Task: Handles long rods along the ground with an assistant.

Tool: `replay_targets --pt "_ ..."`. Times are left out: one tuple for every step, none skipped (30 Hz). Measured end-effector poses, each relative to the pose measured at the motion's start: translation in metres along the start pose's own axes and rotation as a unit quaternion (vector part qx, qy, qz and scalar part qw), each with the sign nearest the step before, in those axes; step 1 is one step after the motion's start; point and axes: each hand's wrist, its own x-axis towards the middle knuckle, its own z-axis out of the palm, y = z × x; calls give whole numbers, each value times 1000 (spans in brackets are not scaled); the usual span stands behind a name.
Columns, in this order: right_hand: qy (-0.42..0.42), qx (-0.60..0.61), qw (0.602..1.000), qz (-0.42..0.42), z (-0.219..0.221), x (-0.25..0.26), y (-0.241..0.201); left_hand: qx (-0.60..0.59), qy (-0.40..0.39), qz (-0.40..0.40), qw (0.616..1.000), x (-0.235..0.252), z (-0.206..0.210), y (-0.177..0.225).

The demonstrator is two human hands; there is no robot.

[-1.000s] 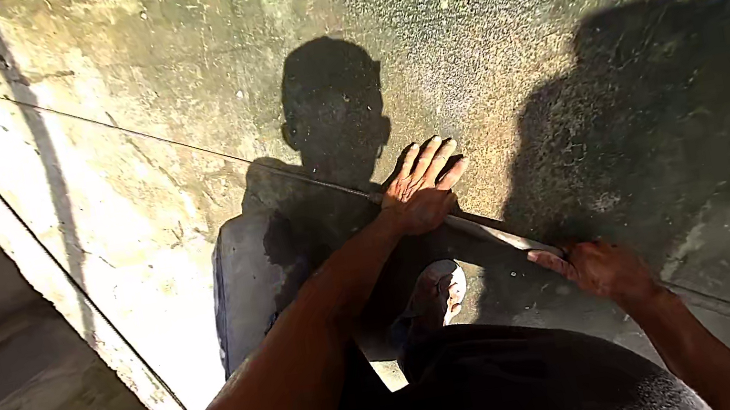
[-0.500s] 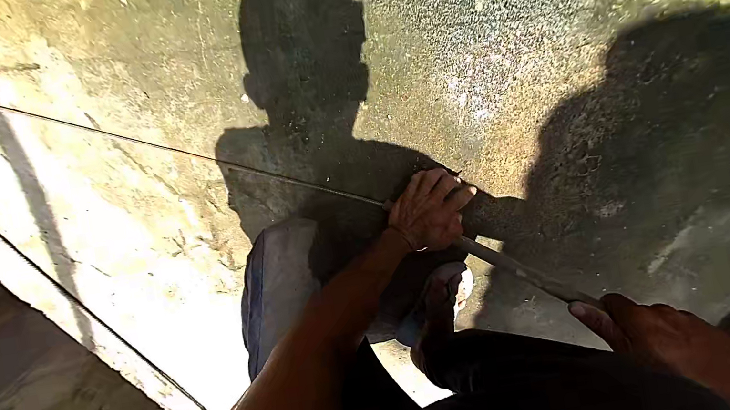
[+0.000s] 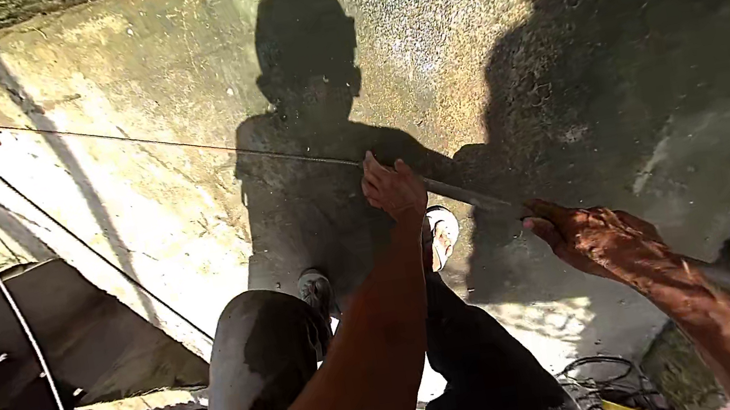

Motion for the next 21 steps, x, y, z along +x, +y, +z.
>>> replay_targets --pt "6 3 1000 -8 2 2 1 -18 5 -45 999 -2 0 6" --pt "14 5 1000 -15 3 3 2 -33 2 -64 997 1 0 12" --pt "19 7 1000 -20 5 3 3 -38 -8 -77 996 3 -1 18" --pt "24 12 999 -21 7 3 4 -39 -17 -93 995 5 -2 25" --pt "25 15 999 -21 6 3 4 -45 -19 -107 993 7 -3 33" --pt "19 19 999 -21 5 3 4 -53 -18 -115 992 9 -3 38" --pt "10 19 1000 -18 5 2 3 -57 -13 -120 991 7 -3 38" --pt "6 19 1000 -14 4 1 3 -64 -4 -126 990 5 -2 39" --pt "5 18 1000 -9 2 3 3 -81 15 -135 987 6 -1 42" --pt "7 17 1000 -7 0 3 2 -96 37 -159 982 6 -1 45" --pt "11 14 1000 -6 0 0 1 -111 50 -199 973 4 0 47" --pt "18 10 1000 -6 1 -2 0 -127 53 -252 958 3 1 49" --pt "30 5 999 -11 3 -6 -1 -152 37 -302 941 3 2 49" --pt "39 0 999 -14 4 -9 -2 -187 -3 -341 921 5 2 48" --pt "50 -4 999 -17 6 -11 -5 -239 -63 -367 897 10 -1 48" --pt "58 -6 998 -18 7 -15 -10 -269 -111 -379 879 14 -4 47" --pt "57 -6 998 -9 6 -19 -17 -266 -149 -389 869 18 -9 47" --pt "51 -8 999 5 4 -24 -25 -244 -180 -396 867 21 -15 51" --pt "36 -9 999 23 1 -31 -35 -214 -202 -397 869 23 -21 53" --pt "18 -10 999 44 -2 -39 -48 -180 -220 -394 874 23 -28 52" --pt "3 -12 998 67 -8 -45 -62 -160 -234 -389 877 26 -34 52"
